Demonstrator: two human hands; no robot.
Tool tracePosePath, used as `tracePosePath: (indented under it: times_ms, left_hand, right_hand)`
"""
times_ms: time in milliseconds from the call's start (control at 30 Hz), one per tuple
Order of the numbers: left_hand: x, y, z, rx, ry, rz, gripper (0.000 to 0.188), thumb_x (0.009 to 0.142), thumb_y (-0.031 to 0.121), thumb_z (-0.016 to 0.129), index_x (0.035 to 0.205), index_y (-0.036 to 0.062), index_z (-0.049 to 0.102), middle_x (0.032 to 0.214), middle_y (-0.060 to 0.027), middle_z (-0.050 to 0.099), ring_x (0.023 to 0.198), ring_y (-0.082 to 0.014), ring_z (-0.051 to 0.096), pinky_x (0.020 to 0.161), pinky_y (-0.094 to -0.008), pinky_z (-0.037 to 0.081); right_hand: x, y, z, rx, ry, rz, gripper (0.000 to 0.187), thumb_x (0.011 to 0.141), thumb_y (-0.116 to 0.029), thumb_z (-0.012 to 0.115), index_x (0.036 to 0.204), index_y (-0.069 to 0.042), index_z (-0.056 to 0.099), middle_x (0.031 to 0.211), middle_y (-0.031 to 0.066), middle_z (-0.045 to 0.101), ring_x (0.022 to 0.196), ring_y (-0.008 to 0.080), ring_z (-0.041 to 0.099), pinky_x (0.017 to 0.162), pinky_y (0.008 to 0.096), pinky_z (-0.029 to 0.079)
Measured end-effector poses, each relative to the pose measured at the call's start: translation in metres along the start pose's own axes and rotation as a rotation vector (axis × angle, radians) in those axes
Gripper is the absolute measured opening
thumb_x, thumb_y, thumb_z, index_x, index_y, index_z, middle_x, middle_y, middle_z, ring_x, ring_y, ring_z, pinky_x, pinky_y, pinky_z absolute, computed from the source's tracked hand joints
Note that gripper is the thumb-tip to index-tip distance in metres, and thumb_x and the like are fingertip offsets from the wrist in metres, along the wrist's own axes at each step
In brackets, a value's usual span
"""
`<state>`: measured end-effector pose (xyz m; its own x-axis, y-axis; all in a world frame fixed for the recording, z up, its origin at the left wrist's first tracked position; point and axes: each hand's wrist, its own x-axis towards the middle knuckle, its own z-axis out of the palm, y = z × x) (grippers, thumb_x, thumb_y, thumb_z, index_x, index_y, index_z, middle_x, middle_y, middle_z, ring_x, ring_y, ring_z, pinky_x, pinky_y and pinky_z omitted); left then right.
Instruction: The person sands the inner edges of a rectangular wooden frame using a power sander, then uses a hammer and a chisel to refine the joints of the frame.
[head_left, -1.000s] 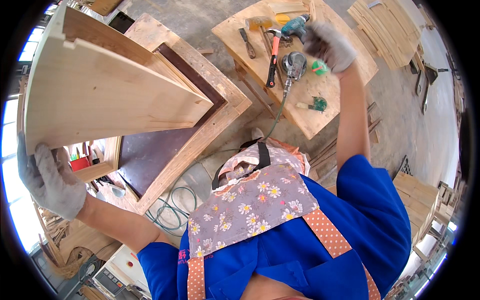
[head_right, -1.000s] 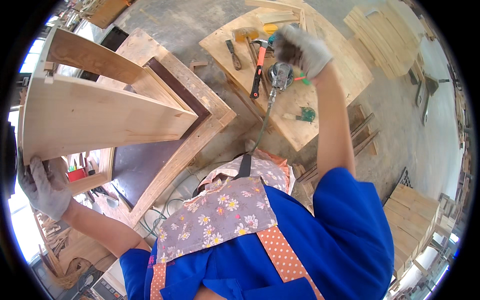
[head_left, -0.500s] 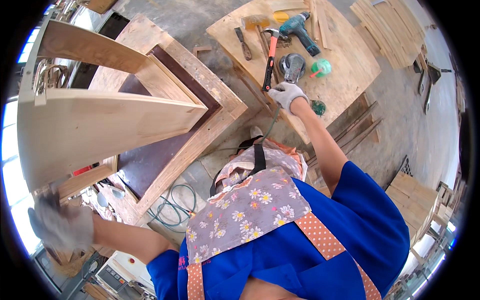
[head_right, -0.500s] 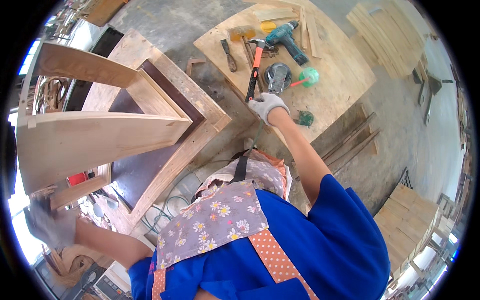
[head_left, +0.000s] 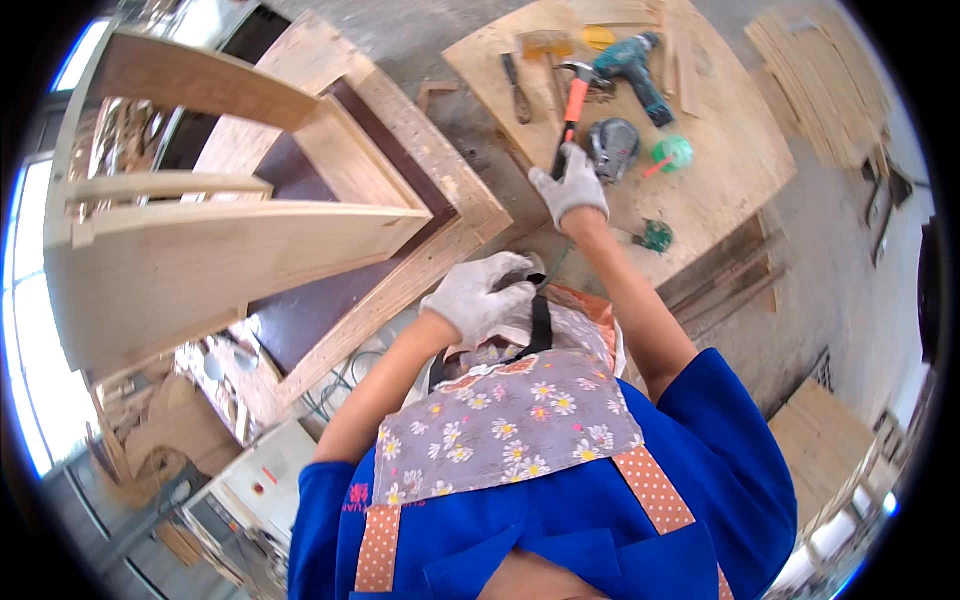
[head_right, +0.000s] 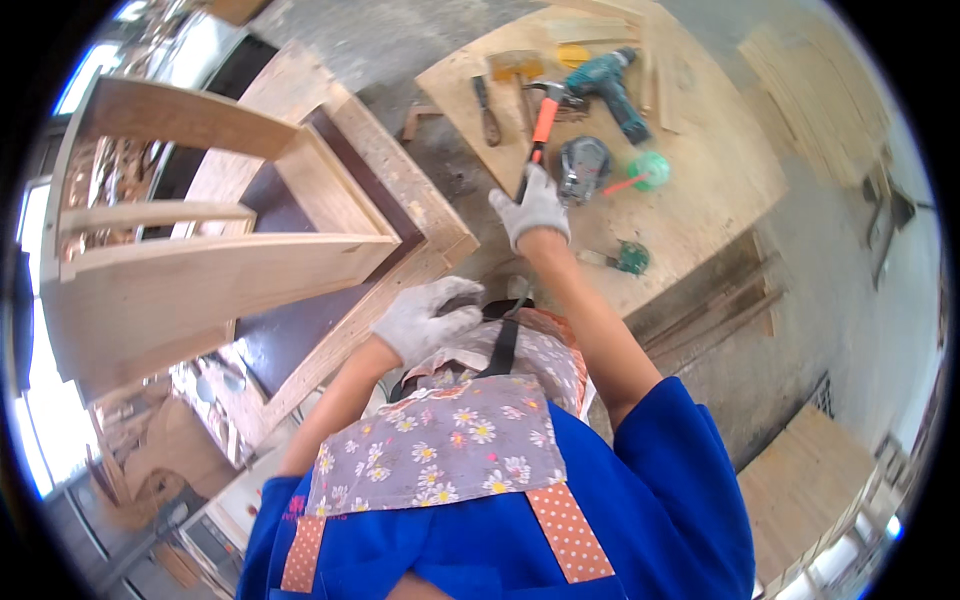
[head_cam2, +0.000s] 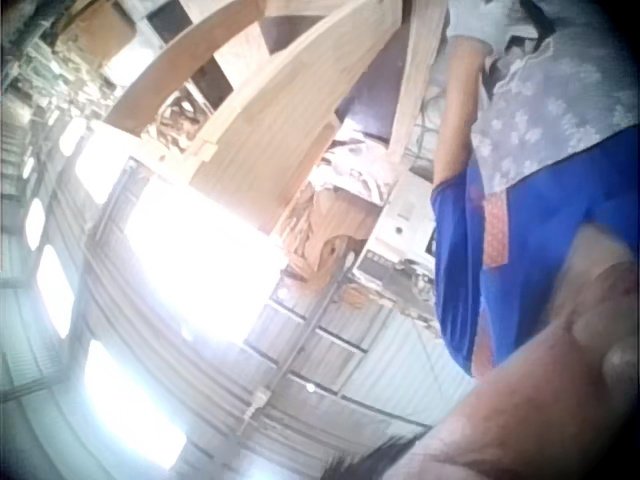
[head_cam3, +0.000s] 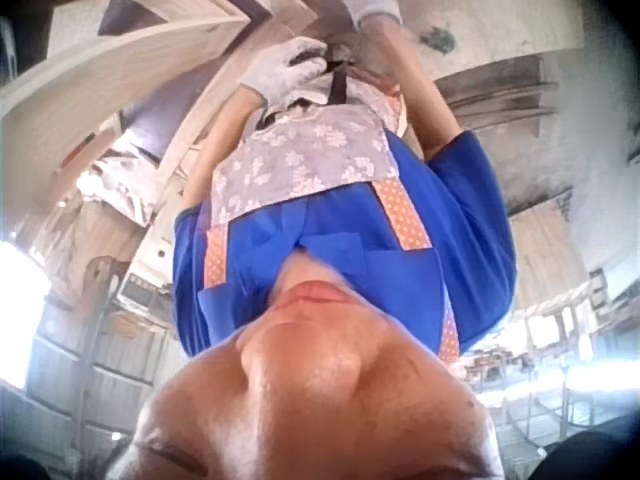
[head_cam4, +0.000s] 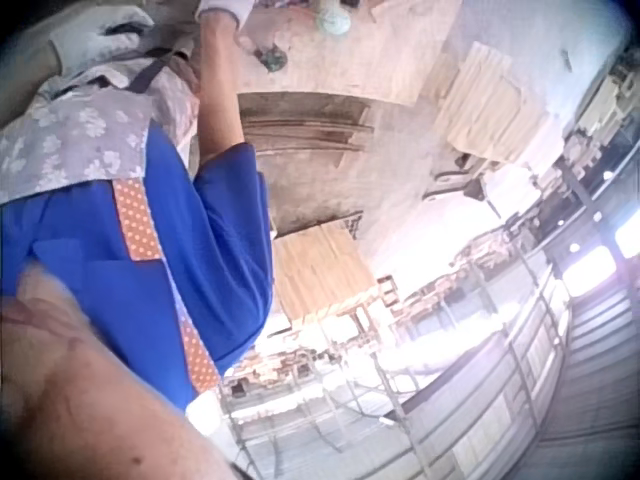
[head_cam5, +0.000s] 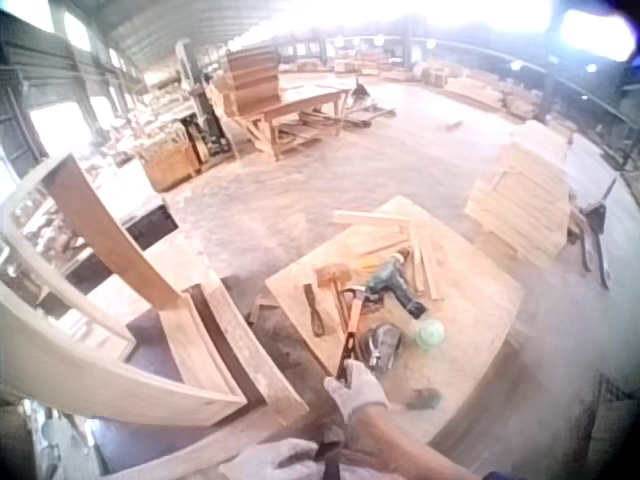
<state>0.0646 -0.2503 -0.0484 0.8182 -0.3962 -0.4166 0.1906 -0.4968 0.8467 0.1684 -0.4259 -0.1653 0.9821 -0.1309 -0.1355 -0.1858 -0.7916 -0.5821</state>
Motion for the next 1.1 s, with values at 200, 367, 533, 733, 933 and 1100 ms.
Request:
tracePosePath:
  times_ms: [200, 367, 533, 733, 933, 1100]
  left_hand:
    - [0.0, -0.022, 0.006, 0.238, 0.06, 0.03, 0.036, 0.08, 0.033, 0.055, 0.105, 0.0064, 0.059, 0.1, -0.0155, 0.063, 0.094, -0.0332, 0.059, 0.083, -0.0381, 0.046]
    - [-0.059, -0.06, -0.004, 0.084, 0.093, -0.116, 0.037, 0.081, 0.033, 0.055, 0.107, 0.0082, 0.059, 0.103, -0.015, 0.063, 0.095, -0.0319, 0.059, 0.085, -0.0363, 0.046]
    - [-0.165, -0.144, -0.078, -0.127, 0.663, -0.631, 0.028, 0.083, 0.026, 0.059, 0.097, 0.003, 0.067, 0.086, -0.0048, 0.068, 0.07, -0.0145, 0.062, 0.062, -0.0286, 0.051]
    - [-0.317, -0.363, -0.123, 0.438, 1.302, -1.021, 0.07, 0.077, 0.047, 0.058, 0.131, 0.0053, 0.042, 0.119, -0.0223, 0.054, 0.111, -0.0352, 0.052, 0.094, -0.0413, 0.04]
    - [-0.316, -0.413, -0.149, 0.167, 1.059, -1.498, 0.065, 0.08, 0.044, 0.054, 0.129, 0.0027, 0.04, 0.13, -0.0201, 0.046, 0.116, -0.0346, 0.049, 0.096, -0.0401, 0.041]
    - [-0.307, -0.428, -0.152, 0.198, 1.058, -1.554, 0.043, 0.081, 0.023, 0.054, 0.119, 0.0027, 0.049, 0.122, -0.0178, 0.054, 0.112, -0.0304, 0.054, 0.088, -0.0387, 0.047]
  right_hand:
    - [0.03, -0.042, 0.019, -0.244, -0.124, 0.116, 0.083, 0.077, -0.022, 0.064, 0.14, -0.008, 0.012, 0.128, 0.0264, 0.04, 0.113, 0.0394, 0.048, 0.09, 0.0443, 0.044]
    - [0.052, -0.005, 0.051, -0.225, 0.073, 0.26, 0.052, 0.077, -0.012, 0.056, 0.125, -0.003, 0.036, 0.114, 0.0236, 0.053, 0.104, 0.0367, 0.056, 0.084, 0.0423, 0.046]
    - [0.101, 0.042, 0.042, 0.562, 0.046, 0.318, 0.018, 0.08, -0.019, 0.063, 0.085, -0.005, 0.052, 0.054, 0.0041, 0.049, 0.041, 0.0187, 0.049, 0.039, 0.0307, 0.041]
    - [-0.014, -0.055, -0.046, 1.226, -0.075, -0.004, 0.028, 0.085, -0.012, 0.061, 0.111, -0.006, 0.051, 0.059, -0.001, 0.047, 0.037, 0.0059, 0.038, 0.032, 0.0201, 0.03]
    - [-0.044, -0.128, -0.16, 1.13, 0.077, -0.269, 0.036, 0.093, -0.029, 0.05, 0.115, -0.002, 0.047, 0.06, -0.0011, 0.045, 0.044, 0.006, 0.041, 0.037, 0.0197, 0.034]
    - [-0.054, -0.146, -0.215, 1.121, 0.002, -0.339, 0.045, 0.092, -0.047, 0.043, 0.101, -0.003, 0.052, 0.057, -0.0022, 0.043, 0.034, 0.0042, 0.03, 0.029, 0.0195, 0.022]
